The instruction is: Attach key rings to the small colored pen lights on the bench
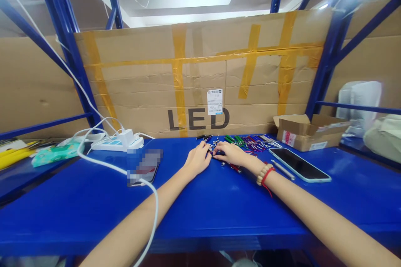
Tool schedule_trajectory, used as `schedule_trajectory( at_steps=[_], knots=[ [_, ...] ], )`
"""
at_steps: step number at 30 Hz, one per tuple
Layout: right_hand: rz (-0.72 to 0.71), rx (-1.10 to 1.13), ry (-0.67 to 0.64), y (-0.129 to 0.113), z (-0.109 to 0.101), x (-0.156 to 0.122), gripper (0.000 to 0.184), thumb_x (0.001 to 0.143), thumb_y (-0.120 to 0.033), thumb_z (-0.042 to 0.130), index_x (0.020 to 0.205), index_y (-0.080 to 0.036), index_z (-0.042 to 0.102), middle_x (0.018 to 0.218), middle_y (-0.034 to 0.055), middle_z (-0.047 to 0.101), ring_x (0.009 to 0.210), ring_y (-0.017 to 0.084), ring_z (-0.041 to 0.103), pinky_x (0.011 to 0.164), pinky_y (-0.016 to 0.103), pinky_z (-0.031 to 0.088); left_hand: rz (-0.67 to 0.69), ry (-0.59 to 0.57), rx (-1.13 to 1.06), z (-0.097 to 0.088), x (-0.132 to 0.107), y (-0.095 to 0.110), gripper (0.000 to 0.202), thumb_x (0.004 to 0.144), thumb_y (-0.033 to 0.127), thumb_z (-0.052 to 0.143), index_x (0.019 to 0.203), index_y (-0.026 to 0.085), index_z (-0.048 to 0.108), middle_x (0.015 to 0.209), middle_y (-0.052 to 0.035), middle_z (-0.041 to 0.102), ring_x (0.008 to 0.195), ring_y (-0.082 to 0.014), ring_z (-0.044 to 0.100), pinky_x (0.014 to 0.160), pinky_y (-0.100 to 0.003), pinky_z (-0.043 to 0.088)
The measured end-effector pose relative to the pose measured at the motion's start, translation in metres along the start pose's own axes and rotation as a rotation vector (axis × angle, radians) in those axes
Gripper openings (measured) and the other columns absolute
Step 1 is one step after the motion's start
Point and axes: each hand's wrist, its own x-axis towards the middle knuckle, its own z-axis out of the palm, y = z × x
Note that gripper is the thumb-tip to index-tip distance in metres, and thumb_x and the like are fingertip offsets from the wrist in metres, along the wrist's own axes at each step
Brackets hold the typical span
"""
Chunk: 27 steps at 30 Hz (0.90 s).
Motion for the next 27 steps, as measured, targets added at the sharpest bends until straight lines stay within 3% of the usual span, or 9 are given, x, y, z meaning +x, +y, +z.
schedule_trajectory(
  at_steps=[5,10,17,27],
  knots=[
    [0.090,0.010,-0.057,-0.003,-0.004,0.001,0.022,0.082,-0.036,0.053,0.092,-0.019,0.064,0.100,0.0075,0.060,0.092,0.020,0.056,0.082,0.029,0.041,0.038,0.027,-0.050,0.004,0.002,0.001,0.017,0.087,0.022,0.036,0.090,0.020,0.052,0.098,-0.0034,0.054,0.090,-0.0143,0.056,0.079,-0.025,0.046],
    [0.093,-0.053,-0.075,-0.013,-0.011,-0.004,0.020,0.082,-0.031,0.053,0.093,-0.019,0.065,0.105,0.0089,0.059,0.099,0.022,0.054,0.085,0.031,0.040,0.032,0.018,-0.012,0.001,0.001,0.003,0.017,0.086,0.022,0.037,0.088,0.021,0.054,0.096,-0.0029,0.054,0.087,-0.0145,0.057,0.076,-0.025,0.046],
    [0.092,-0.165,-0.030,-0.026,-0.020,-0.012,0.017,0.084,-0.026,0.054,0.096,-0.024,0.066,0.107,0.0072,0.059,0.101,0.022,0.053,0.082,0.033,0.039,-0.030,0.010,0.023,-0.002,0.000,0.005,0.017,0.085,0.019,0.038,0.088,0.021,0.054,0.097,-0.0030,0.056,0.089,-0.0141,0.056,0.079,-0.025,0.046],
    [0.095,-0.236,0.028,-0.023,-0.015,-0.009,0.014,0.083,-0.024,0.055,0.086,-0.020,0.069,0.097,0.0093,0.062,0.095,0.022,0.054,0.078,0.032,0.038,-0.040,0.013,0.073,-0.005,-0.001,0.009,0.019,0.089,0.027,0.035,0.088,0.020,0.053,0.095,-0.0026,0.056,0.090,-0.0146,0.057,0.077,-0.025,0.046]
  ],
)
